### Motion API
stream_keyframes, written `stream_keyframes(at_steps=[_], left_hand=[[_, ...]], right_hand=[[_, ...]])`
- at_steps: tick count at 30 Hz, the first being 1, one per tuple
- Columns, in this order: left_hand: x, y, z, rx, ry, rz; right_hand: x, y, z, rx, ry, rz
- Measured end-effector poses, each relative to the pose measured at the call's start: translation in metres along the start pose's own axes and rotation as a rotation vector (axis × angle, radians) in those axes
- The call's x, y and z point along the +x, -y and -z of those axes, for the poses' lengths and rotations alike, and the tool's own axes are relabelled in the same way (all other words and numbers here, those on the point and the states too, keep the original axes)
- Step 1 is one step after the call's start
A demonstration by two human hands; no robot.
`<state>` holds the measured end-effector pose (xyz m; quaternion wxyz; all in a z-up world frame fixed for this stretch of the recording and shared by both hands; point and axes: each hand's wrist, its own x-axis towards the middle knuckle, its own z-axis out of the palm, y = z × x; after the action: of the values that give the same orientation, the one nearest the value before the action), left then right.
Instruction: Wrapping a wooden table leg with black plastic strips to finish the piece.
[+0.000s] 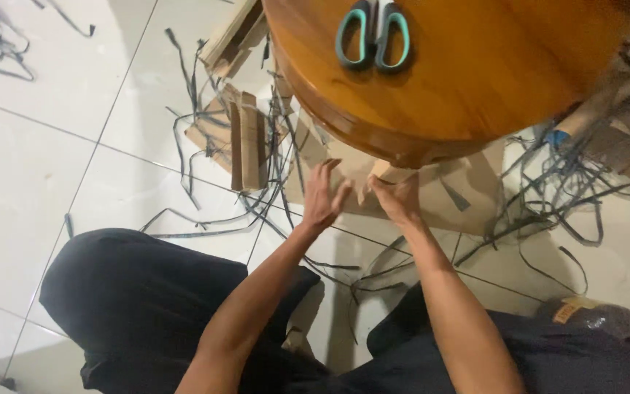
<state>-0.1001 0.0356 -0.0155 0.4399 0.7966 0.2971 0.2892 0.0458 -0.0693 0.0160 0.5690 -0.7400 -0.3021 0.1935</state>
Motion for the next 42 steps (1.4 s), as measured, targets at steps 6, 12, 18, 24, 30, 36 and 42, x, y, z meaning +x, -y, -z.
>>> stream_keyframes(at_steps=[6,12,18,24,30,36,42], left_hand=[[-0.033,0.100,-0.015,0.508,0.139,0.512],[-0.029,0.148,-0.014,0.529,0.088,0.554],[-0.021,0.193,-0.006,0.294,-0.016,0.712],[-0.062,0.121,-0.043,0.303,0.474,0.581],[-0.105,0.049,-0.102,0.498,0.907,0.322],[-0.022,-0.005,0.012,0.643,0.758,0.198],[0.059,-0.032,0.086,0.647,0.402,0.152]], right_hand=[[0.002,-0.026,-0.004,0.051,0.000,0.132],[-0.002,-0.028,-0.006,0.036,0.029,0.131],[-0.007,-0.046,-0.012,0.029,-0.017,0.101],[-0.002,-0.026,-0.008,0.011,-0.004,0.081],[-0.003,-0.006,-0.003,0.001,0.004,0.096],[0.003,-0.012,-0.004,0.107,-0.013,0.056],[-0.001,-0.005,-0.007,0.132,-0.040,-0.004]])
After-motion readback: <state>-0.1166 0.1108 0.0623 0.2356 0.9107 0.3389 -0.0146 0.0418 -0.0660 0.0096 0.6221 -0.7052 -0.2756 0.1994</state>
